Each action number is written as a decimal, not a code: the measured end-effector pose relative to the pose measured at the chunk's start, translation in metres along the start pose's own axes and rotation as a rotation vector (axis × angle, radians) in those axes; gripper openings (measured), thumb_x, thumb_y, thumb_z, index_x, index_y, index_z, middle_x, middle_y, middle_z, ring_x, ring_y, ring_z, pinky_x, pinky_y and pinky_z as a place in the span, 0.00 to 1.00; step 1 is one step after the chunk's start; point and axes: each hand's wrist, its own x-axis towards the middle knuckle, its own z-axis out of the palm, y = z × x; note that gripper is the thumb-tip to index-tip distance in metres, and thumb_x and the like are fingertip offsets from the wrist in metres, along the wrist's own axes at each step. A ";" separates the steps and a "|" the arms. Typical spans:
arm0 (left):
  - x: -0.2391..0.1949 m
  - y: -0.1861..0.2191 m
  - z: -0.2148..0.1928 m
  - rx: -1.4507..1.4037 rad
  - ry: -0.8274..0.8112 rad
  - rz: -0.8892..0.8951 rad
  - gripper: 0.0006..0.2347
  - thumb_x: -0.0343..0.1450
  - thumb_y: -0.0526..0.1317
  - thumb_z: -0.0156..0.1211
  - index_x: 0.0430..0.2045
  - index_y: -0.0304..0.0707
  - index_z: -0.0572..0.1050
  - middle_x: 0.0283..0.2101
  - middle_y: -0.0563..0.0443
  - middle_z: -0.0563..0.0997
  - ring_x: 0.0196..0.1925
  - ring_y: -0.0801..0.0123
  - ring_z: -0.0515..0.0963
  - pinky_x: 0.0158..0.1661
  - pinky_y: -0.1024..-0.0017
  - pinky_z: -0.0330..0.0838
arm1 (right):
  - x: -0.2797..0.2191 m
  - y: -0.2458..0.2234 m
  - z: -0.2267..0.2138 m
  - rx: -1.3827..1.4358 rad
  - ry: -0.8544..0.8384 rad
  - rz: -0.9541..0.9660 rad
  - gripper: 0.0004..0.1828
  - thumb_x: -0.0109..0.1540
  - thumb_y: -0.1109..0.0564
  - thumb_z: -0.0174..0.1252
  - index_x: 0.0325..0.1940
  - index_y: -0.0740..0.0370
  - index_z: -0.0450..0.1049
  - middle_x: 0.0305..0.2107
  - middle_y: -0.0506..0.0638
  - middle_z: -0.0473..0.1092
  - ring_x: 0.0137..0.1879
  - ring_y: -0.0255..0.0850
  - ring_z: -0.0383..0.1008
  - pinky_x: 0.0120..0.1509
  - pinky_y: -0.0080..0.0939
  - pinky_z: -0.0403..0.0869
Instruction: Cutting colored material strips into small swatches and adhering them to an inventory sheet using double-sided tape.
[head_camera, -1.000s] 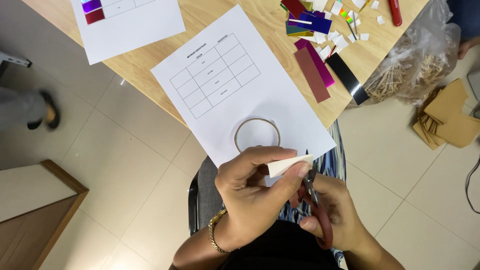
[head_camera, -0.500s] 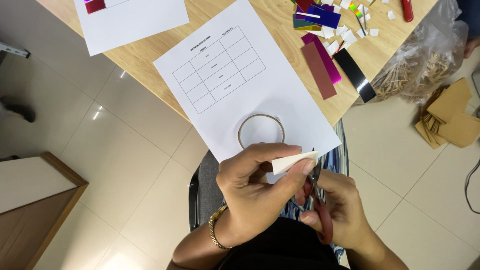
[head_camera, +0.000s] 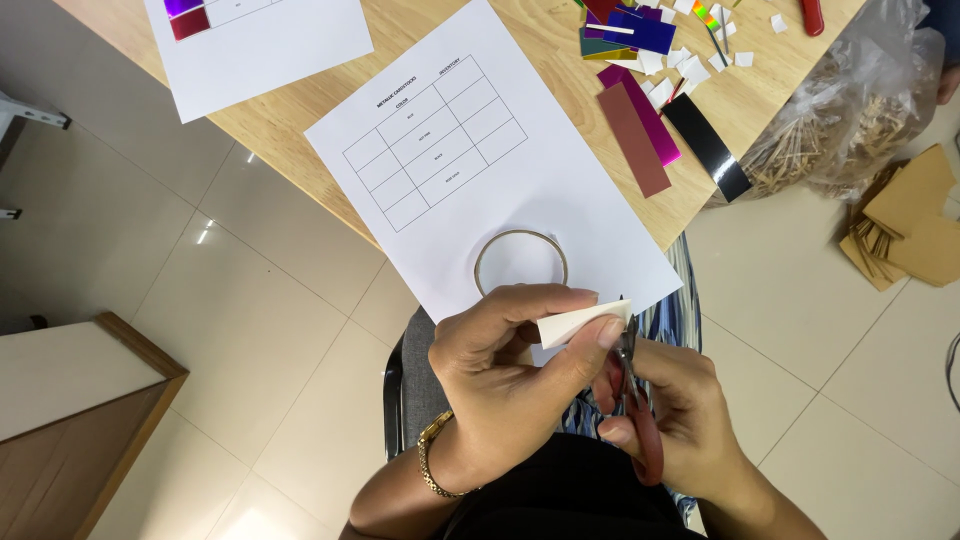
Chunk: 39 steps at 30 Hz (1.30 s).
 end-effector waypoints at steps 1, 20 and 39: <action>0.000 0.000 0.000 0.001 -0.002 -0.001 0.08 0.66 0.27 0.71 0.33 0.36 0.79 0.23 0.54 0.80 0.23 0.79 0.72 0.27 0.82 0.67 | -0.002 0.002 0.000 0.001 0.002 0.001 0.29 0.61 0.30 0.53 0.23 0.56 0.66 0.18 0.41 0.60 0.24 0.34 0.57 0.30 0.32 0.59; 0.000 -0.009 -0.001 0.058 0.002 -0.009 0.08 0.65 0.29 0.73 0.32 0.37 0.80 0.28 0.56 0.82 0.24 0.82 0.71 0.27 0.82 0.62 | 0.002 0.006 -0.001 -0.064 0.049 0.005 0.23 0.59 0.38 0.58 0.20 0.56 0.67 0.14 0.40 0.61 0.19 0.32 0.54 0.24 0.32 0.56; 0.017 -0.023 0.004 -0.150 -0.074 -0.170 0.13 0.73 0.32 0.64 0.49 0.31 0.69 0.33 0.42 0.78 0.26 0.63 0.85 0.28 0.77 0.83 | 0.008 0.017 -0.012 -0.209 0.161 0.053 0.20 0.58 0.43 0.63 0.19 0.55 0.67 0.17 0.42 0.67 0.20 0.32 0.57 0.26 0.31 0.59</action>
